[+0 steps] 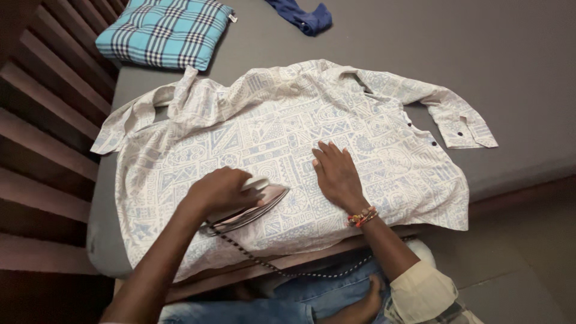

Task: The person irons a white patterned shirt laid out on an ironing board. They use an electric iron to smooth the fabric, moving it back and forth across the shirt's body and sleeves while holding the cloth in place with their other hand.

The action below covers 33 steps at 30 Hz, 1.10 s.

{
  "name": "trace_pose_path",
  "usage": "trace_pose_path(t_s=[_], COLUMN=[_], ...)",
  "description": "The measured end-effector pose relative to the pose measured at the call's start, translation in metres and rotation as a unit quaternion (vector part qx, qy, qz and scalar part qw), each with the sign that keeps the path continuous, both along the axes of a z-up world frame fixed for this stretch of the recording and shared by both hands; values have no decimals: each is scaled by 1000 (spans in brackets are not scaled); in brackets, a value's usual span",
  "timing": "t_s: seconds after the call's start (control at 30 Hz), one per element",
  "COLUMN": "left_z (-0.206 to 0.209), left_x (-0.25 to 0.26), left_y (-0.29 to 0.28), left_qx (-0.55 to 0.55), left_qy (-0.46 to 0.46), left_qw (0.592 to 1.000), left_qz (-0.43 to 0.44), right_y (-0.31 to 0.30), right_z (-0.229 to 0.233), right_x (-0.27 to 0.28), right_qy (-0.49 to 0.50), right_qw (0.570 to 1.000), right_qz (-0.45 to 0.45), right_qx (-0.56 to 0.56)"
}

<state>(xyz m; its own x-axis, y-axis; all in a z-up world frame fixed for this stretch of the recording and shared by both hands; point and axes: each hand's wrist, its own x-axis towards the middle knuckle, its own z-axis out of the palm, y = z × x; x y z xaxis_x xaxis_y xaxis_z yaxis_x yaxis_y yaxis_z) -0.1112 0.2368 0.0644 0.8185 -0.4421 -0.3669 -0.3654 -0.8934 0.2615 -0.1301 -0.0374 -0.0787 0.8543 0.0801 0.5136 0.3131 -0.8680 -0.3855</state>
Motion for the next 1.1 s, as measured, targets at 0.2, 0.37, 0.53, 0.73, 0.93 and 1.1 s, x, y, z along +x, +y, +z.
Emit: trace_pose_path(t_s=[0.2,0.37,0.53,0.73,0.93,1.1], left_z=[-4,-11,-3,4,15,18], left_x=[10,13,6,-5,-30,-43], left_y=[-46,-61,-58,-48,-14,22], left_qx=[-8,-26,-19,19,28,74], left_qy=[-5,-27,6,63,38,61], left_qw=[1000,999,1000,998,999,994], left_qz=[-16,-32,-3,12,13,46], right_y=[-4,-1,0,3,4,4], right_z=[2,7,12,14,14,14], right_x=[1,-3,-3,-3,-5,-5], right_qy=[14,15,37,40,16,-1], right_qw=[999,1000,999,998,999,998], right_qz=[14,9,5,-7,-5,-2], right_qx=[29,20,-5,-44,-52,-56])
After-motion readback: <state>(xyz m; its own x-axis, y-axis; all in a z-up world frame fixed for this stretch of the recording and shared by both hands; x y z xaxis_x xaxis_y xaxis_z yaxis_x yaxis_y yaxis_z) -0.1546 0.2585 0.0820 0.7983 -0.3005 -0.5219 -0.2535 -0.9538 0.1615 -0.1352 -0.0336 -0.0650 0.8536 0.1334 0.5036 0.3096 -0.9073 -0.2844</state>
